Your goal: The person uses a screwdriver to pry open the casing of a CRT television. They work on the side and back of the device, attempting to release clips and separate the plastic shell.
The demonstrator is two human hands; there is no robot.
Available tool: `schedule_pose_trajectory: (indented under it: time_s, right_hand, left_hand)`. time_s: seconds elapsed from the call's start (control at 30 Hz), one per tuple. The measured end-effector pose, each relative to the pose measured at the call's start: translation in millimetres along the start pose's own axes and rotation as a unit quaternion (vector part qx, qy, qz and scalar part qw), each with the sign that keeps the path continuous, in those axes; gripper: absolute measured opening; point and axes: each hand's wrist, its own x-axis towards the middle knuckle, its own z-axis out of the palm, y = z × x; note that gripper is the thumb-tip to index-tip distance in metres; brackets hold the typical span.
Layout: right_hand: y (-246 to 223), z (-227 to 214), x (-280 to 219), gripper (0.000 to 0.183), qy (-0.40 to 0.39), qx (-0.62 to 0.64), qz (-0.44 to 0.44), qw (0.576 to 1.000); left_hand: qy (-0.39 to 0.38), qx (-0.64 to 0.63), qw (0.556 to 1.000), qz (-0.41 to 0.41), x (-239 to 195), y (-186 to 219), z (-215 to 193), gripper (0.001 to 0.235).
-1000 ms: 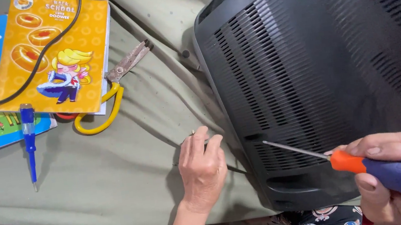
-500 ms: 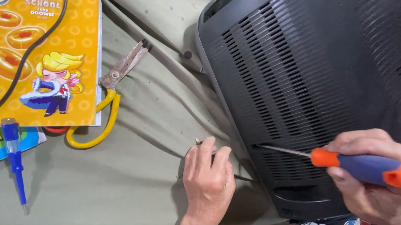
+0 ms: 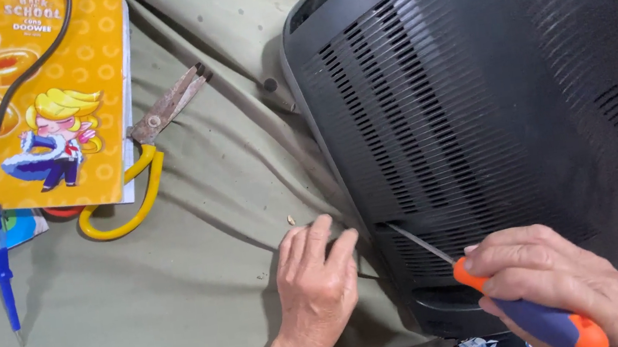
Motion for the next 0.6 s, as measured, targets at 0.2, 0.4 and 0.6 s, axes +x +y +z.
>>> schedule_pose_trajectory:
  time_s: [0.2, 0.4, 0.6]
  right_hand:
    - [-23, 1, 27, 0.038, 0.117, 0.01, 0.073, 0.99]
    - [0, 15, 20, 0.034, 0.211, 0.04, 0.116, 0.97]
    - [-11, 18, 12, 0.04, 0.152, 0.011, 0.036, 0.988]
  left_hand:
    - [-0.058, -0.03, 0.997, 0.037, 0, 5, 5, 0.035]
    - [-0.06, -0.026, 0.998, 0.024, -2, 5, 8, 0.035]
    - [-0.034, -0.002, 0.999, 0.029, -1, 7, 11, 0.031]
